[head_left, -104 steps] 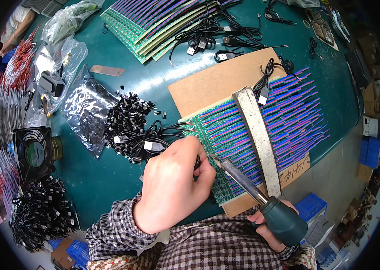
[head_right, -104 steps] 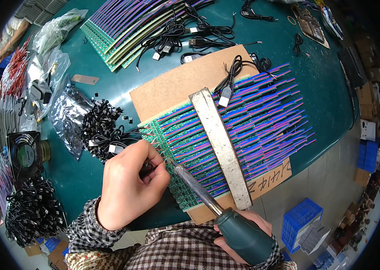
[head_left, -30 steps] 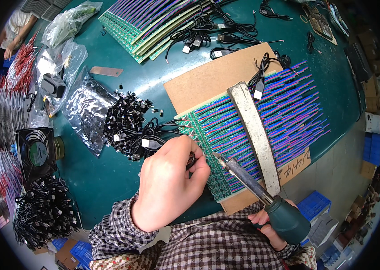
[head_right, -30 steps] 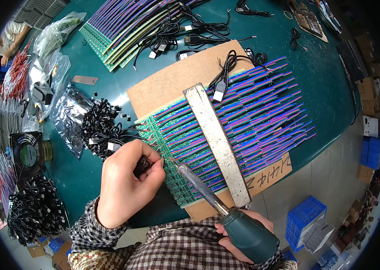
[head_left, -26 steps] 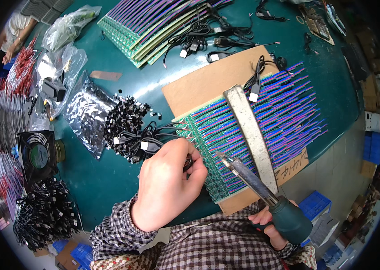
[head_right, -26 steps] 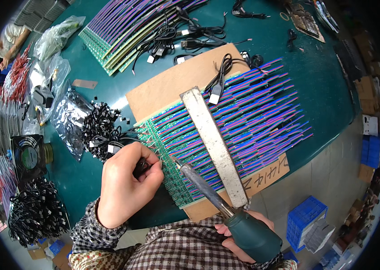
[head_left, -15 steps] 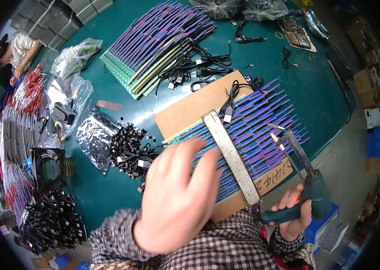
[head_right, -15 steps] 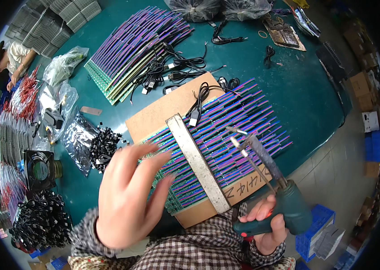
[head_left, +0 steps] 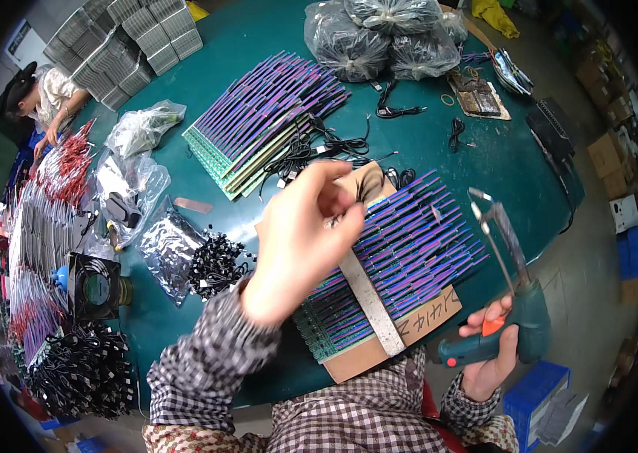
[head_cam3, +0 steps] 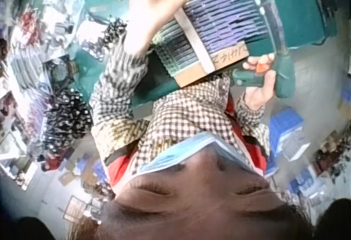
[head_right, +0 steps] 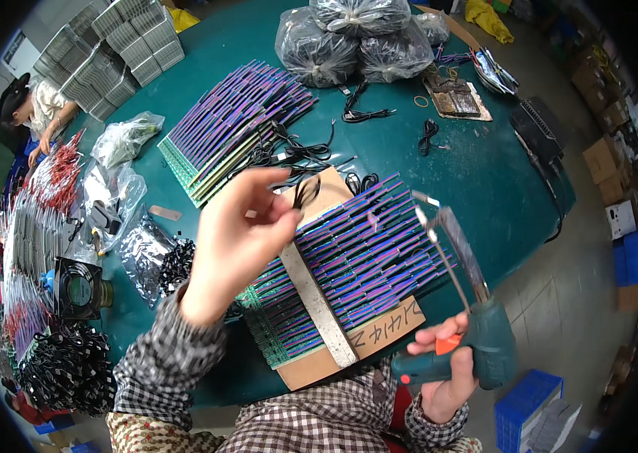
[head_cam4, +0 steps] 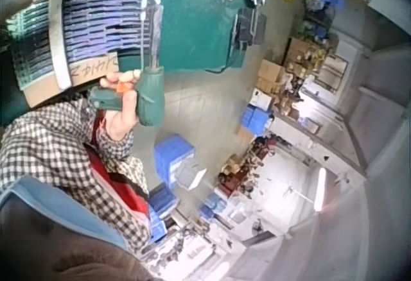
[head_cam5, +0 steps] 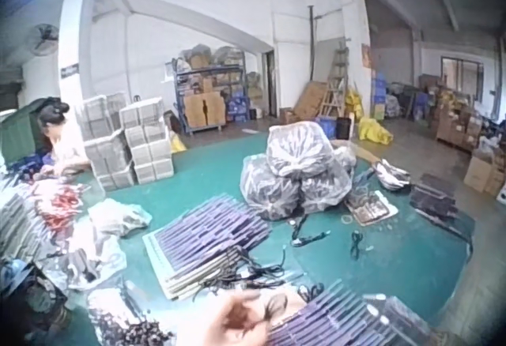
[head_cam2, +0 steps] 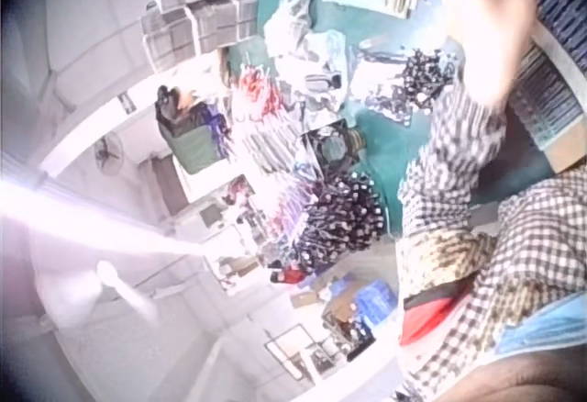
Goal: The person solders wires from bundled cables onto circuit boards using a soldering gun, positioning each wire onto the board contacts by hand and applying heat to secure the connections.
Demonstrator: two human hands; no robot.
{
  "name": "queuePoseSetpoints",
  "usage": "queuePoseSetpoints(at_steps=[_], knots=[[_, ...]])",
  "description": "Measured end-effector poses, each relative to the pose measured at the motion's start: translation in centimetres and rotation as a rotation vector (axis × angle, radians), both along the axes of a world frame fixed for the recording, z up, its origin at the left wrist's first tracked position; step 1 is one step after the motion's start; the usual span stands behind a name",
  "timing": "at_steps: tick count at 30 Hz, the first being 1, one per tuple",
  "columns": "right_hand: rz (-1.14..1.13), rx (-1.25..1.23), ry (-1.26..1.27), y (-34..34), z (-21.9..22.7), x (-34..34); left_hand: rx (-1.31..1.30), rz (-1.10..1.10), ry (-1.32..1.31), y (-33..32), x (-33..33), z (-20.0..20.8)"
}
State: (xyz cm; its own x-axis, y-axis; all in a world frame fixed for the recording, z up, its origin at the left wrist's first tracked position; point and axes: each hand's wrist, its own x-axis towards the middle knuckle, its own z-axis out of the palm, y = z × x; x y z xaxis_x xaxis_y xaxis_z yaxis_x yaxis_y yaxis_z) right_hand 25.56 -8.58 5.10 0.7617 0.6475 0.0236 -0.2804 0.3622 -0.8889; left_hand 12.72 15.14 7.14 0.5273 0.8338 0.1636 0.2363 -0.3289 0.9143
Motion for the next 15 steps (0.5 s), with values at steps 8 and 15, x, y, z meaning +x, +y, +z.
queuePoseSetpoints(at_steps=[8,15], knots=[[0.359,-0.365,-0.414,4.7,3.3,-2.1,-0.237,-0.031,0.080,-7.9,-7.4,2.1],[0.413,-0.389,-0.296,4.4,2.9,-4.5,0.067,-0.178,0.145,-9.0,-9.8,1.1]])
